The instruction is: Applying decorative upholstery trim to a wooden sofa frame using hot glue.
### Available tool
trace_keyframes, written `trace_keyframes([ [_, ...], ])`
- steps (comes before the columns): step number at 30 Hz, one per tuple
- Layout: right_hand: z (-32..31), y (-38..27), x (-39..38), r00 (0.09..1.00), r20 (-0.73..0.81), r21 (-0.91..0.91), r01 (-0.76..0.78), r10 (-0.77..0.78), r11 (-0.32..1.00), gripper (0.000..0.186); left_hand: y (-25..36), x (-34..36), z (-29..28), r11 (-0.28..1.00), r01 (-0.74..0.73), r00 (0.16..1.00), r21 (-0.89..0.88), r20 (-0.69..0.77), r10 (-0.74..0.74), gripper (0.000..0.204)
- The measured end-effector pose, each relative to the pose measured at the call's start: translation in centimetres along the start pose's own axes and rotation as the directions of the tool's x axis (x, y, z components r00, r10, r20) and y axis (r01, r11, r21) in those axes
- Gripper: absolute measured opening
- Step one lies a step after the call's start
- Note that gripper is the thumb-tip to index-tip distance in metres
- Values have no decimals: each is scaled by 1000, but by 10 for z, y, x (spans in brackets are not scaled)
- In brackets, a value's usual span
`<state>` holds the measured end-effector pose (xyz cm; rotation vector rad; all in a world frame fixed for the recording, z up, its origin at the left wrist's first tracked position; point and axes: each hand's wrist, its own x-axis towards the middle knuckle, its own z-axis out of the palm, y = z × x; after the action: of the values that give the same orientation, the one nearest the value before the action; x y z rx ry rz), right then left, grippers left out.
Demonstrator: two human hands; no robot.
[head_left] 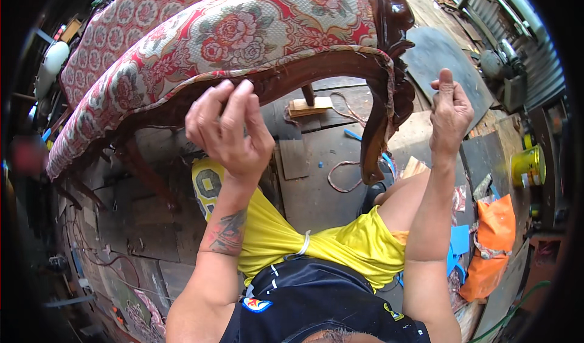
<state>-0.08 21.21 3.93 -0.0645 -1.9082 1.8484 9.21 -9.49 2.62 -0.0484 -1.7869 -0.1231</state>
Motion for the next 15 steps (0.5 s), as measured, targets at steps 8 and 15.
trace_keyframes([
  [8, 27, 6, -6, 989, 103, -210, 130, -110, 969, 39, -54, 55, -13, 995, 74, 953, -63, 297, -53, 21],
  [15, 31, 2, -11, 973, 161, -258, 205, -167, 944, 37, -50, 54, -10, 984, 174, 940, -45, 304, -152, 24],
])
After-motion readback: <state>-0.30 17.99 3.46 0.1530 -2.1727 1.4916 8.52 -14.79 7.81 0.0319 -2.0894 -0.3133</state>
